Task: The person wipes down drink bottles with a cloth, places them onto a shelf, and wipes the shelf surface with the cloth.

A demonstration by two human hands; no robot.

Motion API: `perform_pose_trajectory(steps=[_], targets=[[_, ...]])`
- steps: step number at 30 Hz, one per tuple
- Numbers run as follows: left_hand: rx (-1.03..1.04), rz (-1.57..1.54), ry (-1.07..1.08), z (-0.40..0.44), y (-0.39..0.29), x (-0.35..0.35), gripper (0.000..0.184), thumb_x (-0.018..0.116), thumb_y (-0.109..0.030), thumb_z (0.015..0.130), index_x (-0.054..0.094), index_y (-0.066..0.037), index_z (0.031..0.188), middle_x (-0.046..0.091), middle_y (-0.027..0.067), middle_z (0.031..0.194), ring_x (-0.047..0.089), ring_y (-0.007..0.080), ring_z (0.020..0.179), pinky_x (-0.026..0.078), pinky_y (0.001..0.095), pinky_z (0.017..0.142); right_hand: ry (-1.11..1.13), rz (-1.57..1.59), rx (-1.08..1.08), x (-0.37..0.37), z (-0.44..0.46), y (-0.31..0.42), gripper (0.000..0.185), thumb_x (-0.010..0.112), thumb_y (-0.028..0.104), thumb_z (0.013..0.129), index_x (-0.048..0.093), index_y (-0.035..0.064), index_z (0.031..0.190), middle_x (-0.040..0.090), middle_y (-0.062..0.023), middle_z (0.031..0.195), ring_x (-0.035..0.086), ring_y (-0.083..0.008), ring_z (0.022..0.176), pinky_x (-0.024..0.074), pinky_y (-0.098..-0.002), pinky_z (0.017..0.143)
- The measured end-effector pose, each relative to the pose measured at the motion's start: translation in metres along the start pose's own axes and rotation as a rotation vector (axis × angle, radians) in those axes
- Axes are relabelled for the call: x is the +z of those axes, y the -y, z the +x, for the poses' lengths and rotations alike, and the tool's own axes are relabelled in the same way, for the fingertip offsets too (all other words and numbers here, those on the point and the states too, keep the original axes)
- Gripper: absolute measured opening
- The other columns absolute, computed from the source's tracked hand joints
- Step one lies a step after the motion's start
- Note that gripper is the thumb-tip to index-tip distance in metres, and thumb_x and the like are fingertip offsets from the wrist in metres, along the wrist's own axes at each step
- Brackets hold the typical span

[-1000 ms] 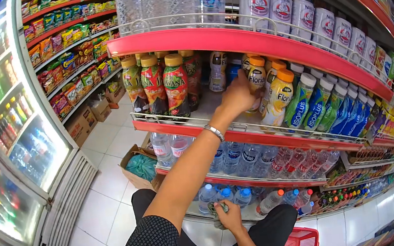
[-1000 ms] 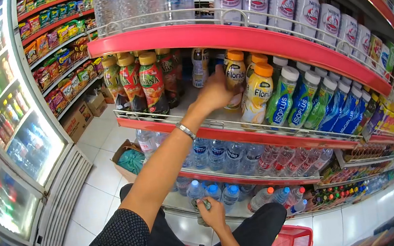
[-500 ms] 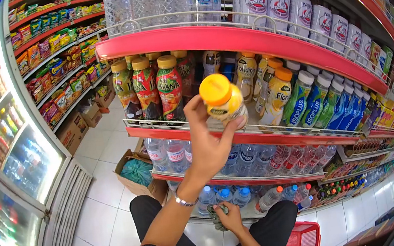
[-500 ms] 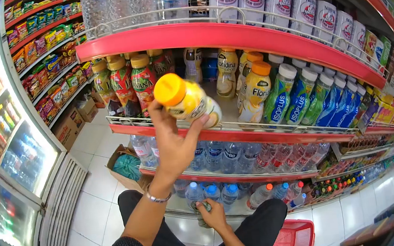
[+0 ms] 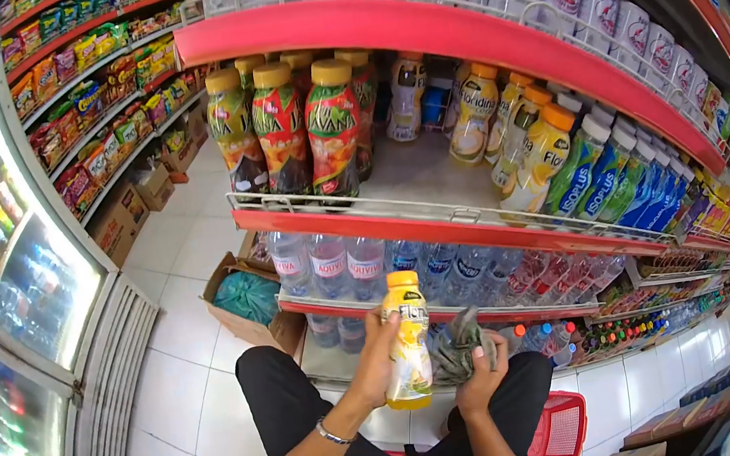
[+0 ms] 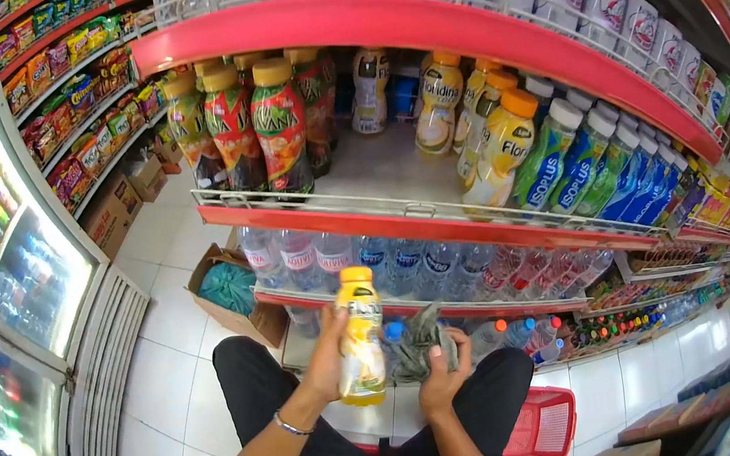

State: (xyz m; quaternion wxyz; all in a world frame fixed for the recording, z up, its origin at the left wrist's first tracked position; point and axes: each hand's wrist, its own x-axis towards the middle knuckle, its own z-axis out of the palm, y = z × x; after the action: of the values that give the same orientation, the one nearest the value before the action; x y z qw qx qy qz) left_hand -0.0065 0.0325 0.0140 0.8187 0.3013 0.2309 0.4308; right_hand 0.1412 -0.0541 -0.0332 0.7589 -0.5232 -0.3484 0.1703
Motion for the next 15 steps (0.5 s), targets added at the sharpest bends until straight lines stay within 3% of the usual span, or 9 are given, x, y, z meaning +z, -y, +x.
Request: perform_pose_trajectory(steps=[1, 4, 6, 8, 9, 11, 12, 14, 15], targets=[[-0.006, 0.085, -0.074, -0.001, 0.011, 0.001, 0.042, 0.045, -0.038, 0.104, 0.042, -0.007, 0.131, 0.057, 0.0084, 0.114, 0.057, 0.0127, 0.103, 0.051, 0.0286, 0.082, 0.043, -0.010, -0.155, 0.005, 0.001, 0.008, 0.031, 0.064, 0.019, 0.086, 0.054, -0.0039, 0.104, 0.054, -0.0189, 0.120, 0.054, -0.0275, 0.109, 0.0406, -0.0409, 0.099], [-0.150, 0.075, -0.091, 0.001, 0.045, -0.021, 0.043, 0.044, -0.038, 0.104, 0.053, -0.007, 0.133, 0.057, 0.0091, 0.129, 0.058, 0.0150, 0.113, 0.051, 0.0306, 0.089, 0.331, -0.326, -0.506, 0.025, -0.011, 0.034, 0.030, 0.069, 0.012, 0.080, 0.058, -0.0001, 0.105, 0.054, -0.0252, 0.129, 0.048, -0.0427, 0.129, 0.0363, -0.0494, 0.107], [-0.306, 0.180, -0.067, -0.010, 0.046, -0.032, 0.041, 0.041, -0.034, 0.105, 0.053, -0.008, 0.133, 0.058, 0.0077, 0.129, 0.059, 0.0174, 0.115, 0.053, 0.0333, 0.089, 0.604, -0.519, -0.599, 0.025, -0.015, 0.024, 0.032, 0.071, 0.010, 0.074, 0.065, 0.0046, 0.105, 0.056, -0.0220, 0.131, 0.044, -0.0442, 0.134, 0.0342, -0.0535, 0.109], [-0.347, 0.071, -0.092, -0.008, 0.051, -0.037, 0.039, 0.036, -0.030, 0.104, 0.054, -0.008, 0.131, 0.062, 0.0068, 0.121, 0.064, 0.0181, 0.107, 0.055, 0.0349, 0.086, 0.750, -0.569, -0.603, 0.026, 0.001, 0.026, 0.037, 0.073, 0.009, 0.068, 0.070, 0.0096, 0.105, 0.059, -0.0180, 0.131, 0.047, -0.0421, 0.132, 0.0350, -0.0561, 0.108], [-0.386, 0.015, -0.113, -0.008, 0.051, -0.035, 0.038, 0.036, -0.030, 0.104, 0.053, -0.008, 0.130, 0.064, 0.0066, 0.118, 0.065, 0.0171, 0.103, 0.056, 0.0349, 0.085, 0.743, -0.611, -0.657, 0.029, 0.011, 0.022, 0.040, 0.072, 0.008, 0.064, 0.071, 0.0096, 0.104, 0.061, -0.0171, 0.126, 0.052, -0.0403, 0.128, 0.0375, -0.0563, 0.106], [-0.435, -0.021, -0.048, 0.000, 0.059, -0.045, 0.046, 0.039, -0.043, 0.104, 0.051, -0.007, 0.130, 0.064, 0.0056, 0.112, 0.066, 0.0135, 0.094, 0.056, 0.0319, 0.080, 0.604, -0.582, -0.700, 0.031, 0.030, 0.005, 0.037, 0.070, 0.006, 0.064, 0.071, 0.0089, 0.101, 0.062, -0.0174, 0.117, 0.056, -0.0401, 0.121, 0.0411, -0.0552, 0.103], [-0.433, -0.023, -0.029, 0.002, 0.061, -0.046, 0.050, 0.040, -0.047, 0.104, 0.051, -0.007, 0.131, 0.064, 0.0053, 0.111, 0.066, 0.0125, 0.092, 0.056, 0.0307, 0.079, 0.460, -0.511, -0.607, 0.033, 0.035, -0.005, 0.031, 0.068, 0.002, 0.068, 0.070, 0.0059, 0.099, 0.062, -0.0180, 0.109, 0.058, -0.0400, 0.117, 0.0435, -0.0514, 0.101], [-0.364, 0.091, 0.000, -0.003, 0.053, -0.031, 0.053, 0.041, -0.051, 0.103, 0.053, -0.007, 0.128, 0.064, 0.0041, 0.108, 0.065, 0.0117, 0.092, 0.055, 0.0284, 0.077, 0.335, -0.340, -0.322, 0.043, 0.039, -0.001, 0.024, 0.067, 0.002, 0.075, 0.068, 0.0020, 0.098, 0.062, -0.0198, 0.109, 0.058, -0.0409, 0.117, 0.0445, -0.0483, 0.099], [-0.252, 0.076, -0.052, -0.003, 0.052, -0.026, 0.052, 0.041, -0.050, 0.103, 0.054, -0.006, 0.127, 0.065, 0.0036, 0.107, 0.065, 0.0114, 0.092, 0.055, 0.0281, 0.077, 0.357, -0.307, -0.288, 0.044, 0.035, -0.001, 0.022, 0.068, 0.004, 0.080, 0.067, -0.0006, 0.101, 0.059, -0.0215, 0.116, 0.055, -0.0417, 0.122, 0.0431, -0.0462, 0.101]])
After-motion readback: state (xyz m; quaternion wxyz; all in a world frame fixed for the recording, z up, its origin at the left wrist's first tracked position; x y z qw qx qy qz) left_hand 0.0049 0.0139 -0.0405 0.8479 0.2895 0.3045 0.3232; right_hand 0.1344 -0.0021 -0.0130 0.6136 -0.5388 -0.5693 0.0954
